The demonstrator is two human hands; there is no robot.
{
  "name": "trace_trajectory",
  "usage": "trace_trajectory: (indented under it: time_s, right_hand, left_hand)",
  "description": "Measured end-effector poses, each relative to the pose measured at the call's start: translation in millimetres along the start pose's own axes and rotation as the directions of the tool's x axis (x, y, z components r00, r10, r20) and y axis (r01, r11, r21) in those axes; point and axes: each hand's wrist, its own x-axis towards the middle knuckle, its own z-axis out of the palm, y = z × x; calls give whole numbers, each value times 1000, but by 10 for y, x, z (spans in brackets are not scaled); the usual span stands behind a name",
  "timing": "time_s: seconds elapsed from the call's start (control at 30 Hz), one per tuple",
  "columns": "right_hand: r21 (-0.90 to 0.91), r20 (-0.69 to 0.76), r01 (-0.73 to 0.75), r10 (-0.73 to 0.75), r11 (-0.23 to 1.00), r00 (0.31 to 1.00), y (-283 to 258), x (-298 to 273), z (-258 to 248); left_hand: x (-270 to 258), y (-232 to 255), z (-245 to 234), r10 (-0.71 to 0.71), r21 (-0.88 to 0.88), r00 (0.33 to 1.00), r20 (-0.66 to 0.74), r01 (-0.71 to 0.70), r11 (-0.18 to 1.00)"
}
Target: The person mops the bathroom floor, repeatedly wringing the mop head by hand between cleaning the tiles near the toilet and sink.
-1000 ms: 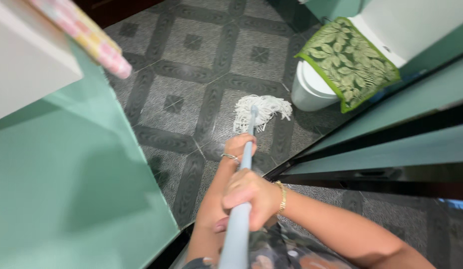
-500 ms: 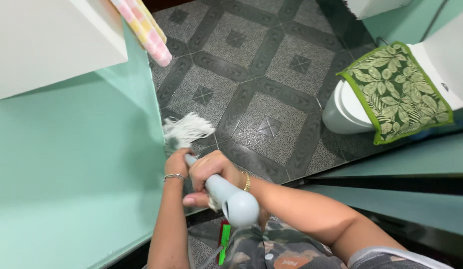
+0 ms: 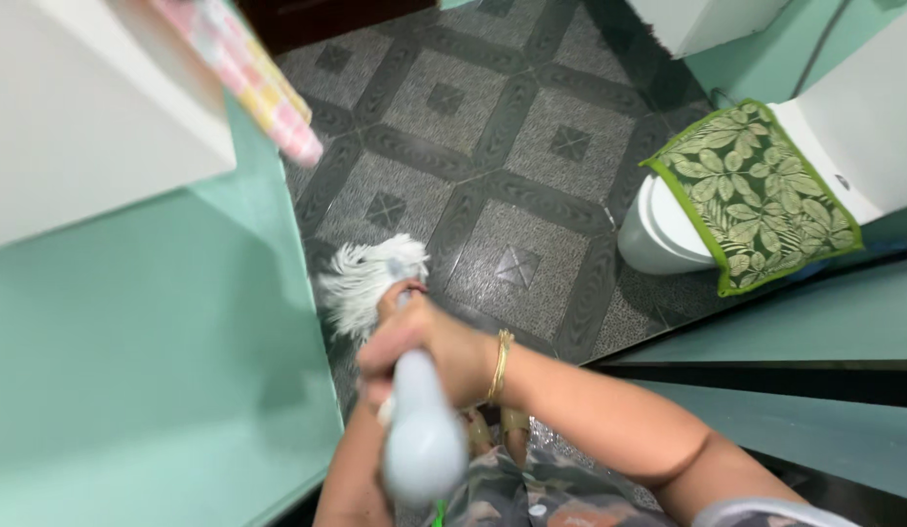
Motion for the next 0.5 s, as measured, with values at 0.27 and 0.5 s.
trace_trajectory:
  time_s: [0.27, 0.5]
  right_hand:
    - [-426, 4, -105, 118, 898, 993, 343, -212, -8]
    - [-469, -164, -248, 192, 848, 968, 741, -648, -546]
  left_hand:
    - [150, 235, 1611, 143, -289, 986, 82, -113, 951]
    - [-172, 676, 2939, -27, -462, 931, 363, 205, 863]
